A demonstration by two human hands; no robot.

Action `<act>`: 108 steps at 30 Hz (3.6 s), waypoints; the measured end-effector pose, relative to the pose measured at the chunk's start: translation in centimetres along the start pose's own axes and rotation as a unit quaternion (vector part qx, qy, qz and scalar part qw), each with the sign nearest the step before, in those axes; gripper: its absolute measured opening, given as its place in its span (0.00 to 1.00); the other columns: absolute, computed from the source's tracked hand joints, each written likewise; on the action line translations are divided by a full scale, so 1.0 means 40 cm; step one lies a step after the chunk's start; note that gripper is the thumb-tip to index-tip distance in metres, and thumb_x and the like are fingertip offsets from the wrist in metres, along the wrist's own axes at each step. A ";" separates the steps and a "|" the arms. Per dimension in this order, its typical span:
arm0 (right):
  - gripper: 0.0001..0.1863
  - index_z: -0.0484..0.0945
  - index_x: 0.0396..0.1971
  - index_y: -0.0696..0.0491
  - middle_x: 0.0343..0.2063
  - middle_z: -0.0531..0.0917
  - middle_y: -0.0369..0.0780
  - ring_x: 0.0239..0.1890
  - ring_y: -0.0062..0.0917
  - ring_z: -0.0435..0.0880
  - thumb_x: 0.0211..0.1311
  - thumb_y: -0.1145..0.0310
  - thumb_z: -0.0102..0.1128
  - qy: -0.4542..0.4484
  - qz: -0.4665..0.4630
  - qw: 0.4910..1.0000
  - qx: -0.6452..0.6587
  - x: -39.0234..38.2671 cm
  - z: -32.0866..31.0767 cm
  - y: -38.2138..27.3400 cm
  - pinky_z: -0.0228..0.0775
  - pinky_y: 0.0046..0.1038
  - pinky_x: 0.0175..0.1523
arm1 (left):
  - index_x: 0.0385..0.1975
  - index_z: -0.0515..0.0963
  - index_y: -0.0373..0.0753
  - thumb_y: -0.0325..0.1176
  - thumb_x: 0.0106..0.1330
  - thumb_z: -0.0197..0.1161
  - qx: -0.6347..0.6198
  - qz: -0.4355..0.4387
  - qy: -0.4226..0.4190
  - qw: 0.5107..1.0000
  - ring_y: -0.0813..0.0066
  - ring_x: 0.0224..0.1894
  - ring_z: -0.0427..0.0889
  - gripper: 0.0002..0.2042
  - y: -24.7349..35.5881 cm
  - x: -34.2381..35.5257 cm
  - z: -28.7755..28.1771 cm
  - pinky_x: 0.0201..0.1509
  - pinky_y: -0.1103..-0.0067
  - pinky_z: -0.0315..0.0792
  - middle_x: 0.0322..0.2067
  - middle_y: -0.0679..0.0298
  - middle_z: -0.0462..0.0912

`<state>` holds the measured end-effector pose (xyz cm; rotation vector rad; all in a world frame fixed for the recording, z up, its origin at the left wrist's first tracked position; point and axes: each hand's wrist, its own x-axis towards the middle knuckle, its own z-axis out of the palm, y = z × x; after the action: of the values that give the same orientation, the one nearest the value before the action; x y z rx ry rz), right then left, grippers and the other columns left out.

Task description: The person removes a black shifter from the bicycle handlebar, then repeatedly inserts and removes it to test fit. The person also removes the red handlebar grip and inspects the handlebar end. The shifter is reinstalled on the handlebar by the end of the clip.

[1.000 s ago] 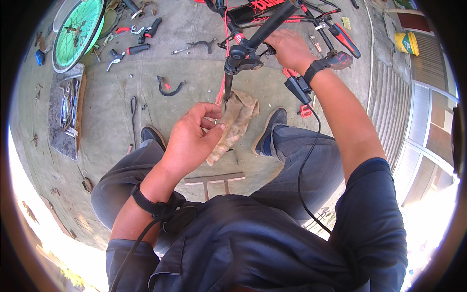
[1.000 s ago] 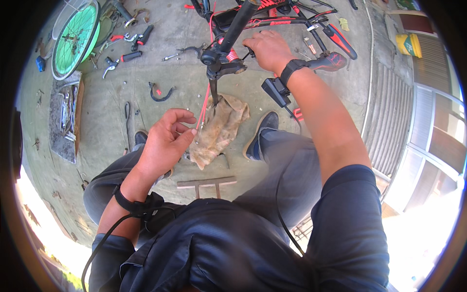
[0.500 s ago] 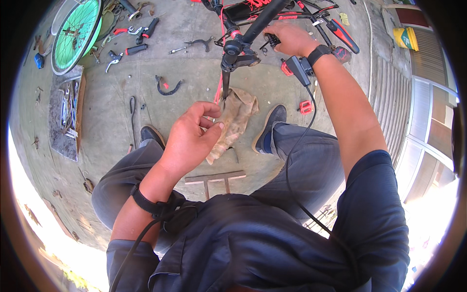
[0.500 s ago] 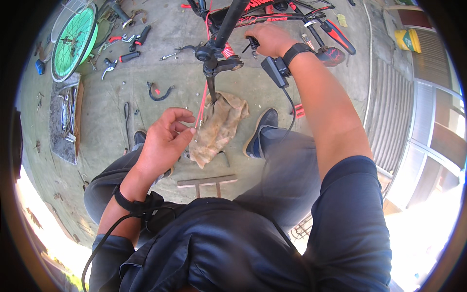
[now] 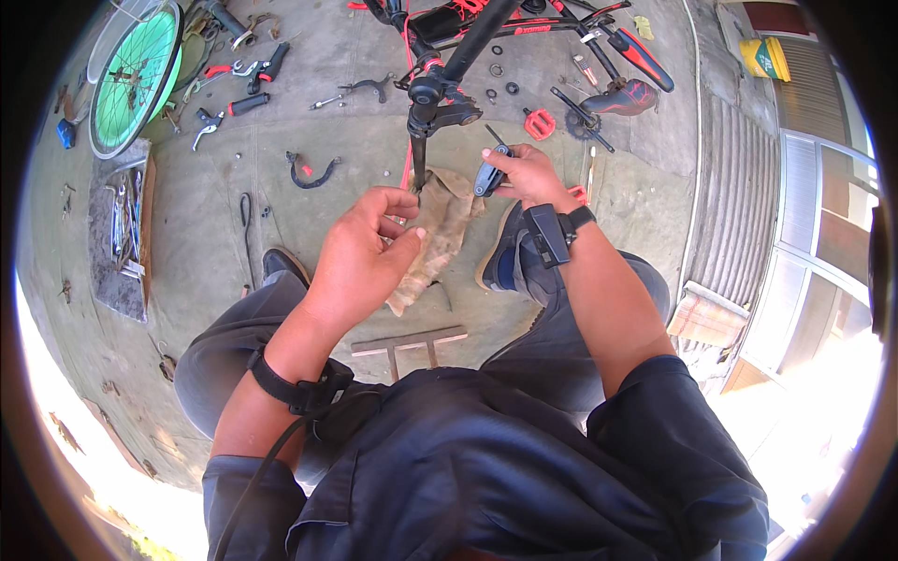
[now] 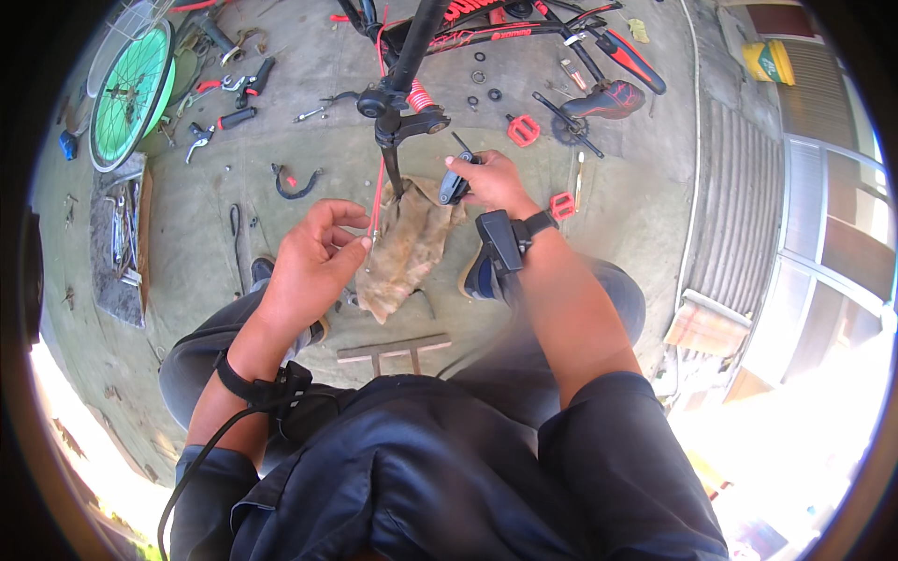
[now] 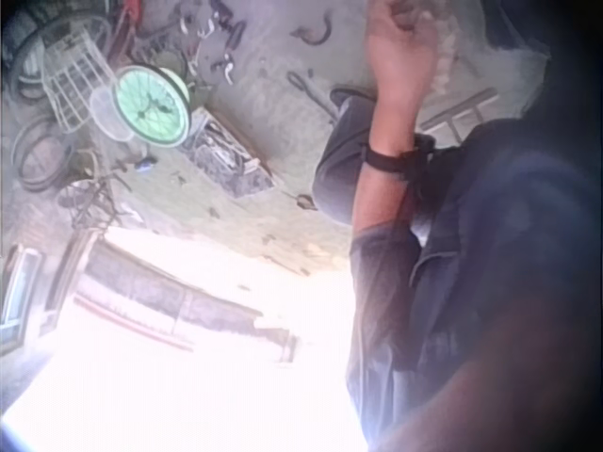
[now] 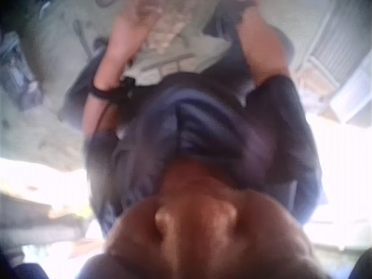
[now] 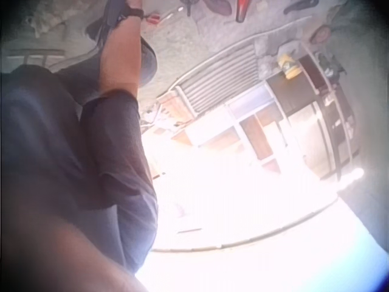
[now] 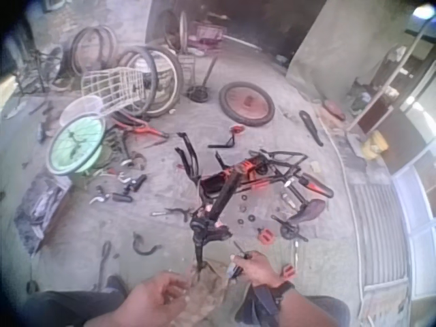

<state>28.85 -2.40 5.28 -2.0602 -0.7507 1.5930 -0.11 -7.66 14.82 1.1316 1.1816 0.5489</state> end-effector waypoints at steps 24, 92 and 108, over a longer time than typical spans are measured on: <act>0.19 0.76 0.43 0.57 0.36 0.84 0.41 0.41 0.31 0.87 0.66 0.57 0.67 -0.072 0.051 0.975 0.202 0.036 0.079 0.048 0.80 0.41 0.53 | 0.51 0.73 0.31 0.26 0.64 0.64 0.016 0.003 0.013 1.000 0.75 0.37 0.82 0.16 -0.011 0.002 -0.001 0.41 0.76 0.78 0.44 0.56 0.83; 0.14 0.69 0.53 0.53 0.44 0.83 0.44 0.43 0.37 0.86 0.69 0.74 0.51 -0.103 -0.034 0.894 0.434 0.267 0.166 0.166 0.80 0.36 0.47 | 0.53 0.72 0.34 0.22 0.65 0.63 0.058 -0.061 0.028 0.996 0.81 0.36 0.81 0.17 -0.069 0.036 0.020 0.36 0.83 0.74 0.48 0.58 0.83; 0.14 0.70 0.50 0.56 0.40 0.84 0.46 0.35 0.35 0.86 0.65 0.73 0.51 -0.101 -0.069 0.911 0.395 0.299 0.146 0.170 0.80 0.35 0.40 | 0.54 0.71 0.35 0.21 0.66 0.63 0.073 -0.071 0.024 0.995 0.82 0.36 0.80 0.17 -0.103 0.051 0.024 0.38 0.83 0.75 0.47 0.59 0.83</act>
<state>26.57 0.20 -9.28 -1.2446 -0.2241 1.6689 0.62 -7.93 10.19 1.1522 1.3502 0.3890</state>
